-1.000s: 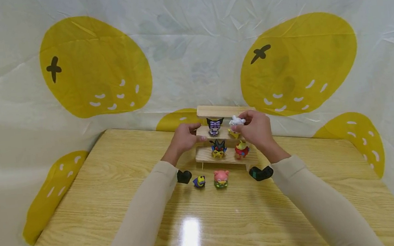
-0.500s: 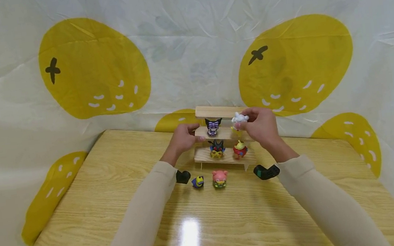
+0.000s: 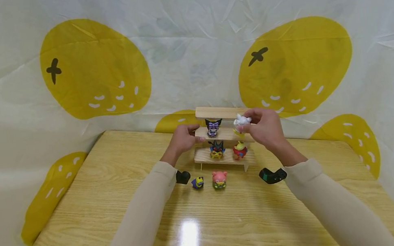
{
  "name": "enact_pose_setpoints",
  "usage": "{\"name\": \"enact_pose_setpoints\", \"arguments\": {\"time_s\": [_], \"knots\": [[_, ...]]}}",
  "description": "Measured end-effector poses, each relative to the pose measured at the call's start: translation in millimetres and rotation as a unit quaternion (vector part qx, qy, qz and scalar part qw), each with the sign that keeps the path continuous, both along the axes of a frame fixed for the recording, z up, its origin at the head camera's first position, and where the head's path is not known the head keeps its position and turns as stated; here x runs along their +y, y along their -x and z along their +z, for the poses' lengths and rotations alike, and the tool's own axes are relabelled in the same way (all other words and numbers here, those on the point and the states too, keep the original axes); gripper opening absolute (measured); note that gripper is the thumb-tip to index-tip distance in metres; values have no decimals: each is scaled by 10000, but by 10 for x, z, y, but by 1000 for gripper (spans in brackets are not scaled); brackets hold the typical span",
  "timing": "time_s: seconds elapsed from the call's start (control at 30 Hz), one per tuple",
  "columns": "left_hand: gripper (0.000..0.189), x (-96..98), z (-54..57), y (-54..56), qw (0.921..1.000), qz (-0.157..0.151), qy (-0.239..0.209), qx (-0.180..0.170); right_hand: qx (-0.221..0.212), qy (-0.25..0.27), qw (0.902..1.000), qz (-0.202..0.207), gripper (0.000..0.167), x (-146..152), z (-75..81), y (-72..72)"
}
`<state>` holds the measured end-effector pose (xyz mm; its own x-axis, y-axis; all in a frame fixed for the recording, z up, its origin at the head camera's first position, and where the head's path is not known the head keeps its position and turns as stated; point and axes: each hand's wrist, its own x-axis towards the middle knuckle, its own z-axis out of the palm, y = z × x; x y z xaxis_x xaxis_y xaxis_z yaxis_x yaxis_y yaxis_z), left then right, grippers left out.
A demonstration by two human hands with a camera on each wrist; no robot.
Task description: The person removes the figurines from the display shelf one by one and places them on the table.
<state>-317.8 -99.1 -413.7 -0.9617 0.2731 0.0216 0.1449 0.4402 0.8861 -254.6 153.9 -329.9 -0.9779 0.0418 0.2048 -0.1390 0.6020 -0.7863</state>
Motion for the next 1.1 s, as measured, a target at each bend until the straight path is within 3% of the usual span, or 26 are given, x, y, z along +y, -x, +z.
{"name": "enact_pose_setpoints", "arguments": {"time_s": [0.3, 1.1], "knots": [[62, 7, -7, -5, 10000, 58, 18, -3, 202, -93, 9995, 207, 33, 51, 23, -108], [63, 15, -11, 13, 9999, 85, 59, -73, 68, -136, 9990, 421, 35, 75, 87, -362]]}}
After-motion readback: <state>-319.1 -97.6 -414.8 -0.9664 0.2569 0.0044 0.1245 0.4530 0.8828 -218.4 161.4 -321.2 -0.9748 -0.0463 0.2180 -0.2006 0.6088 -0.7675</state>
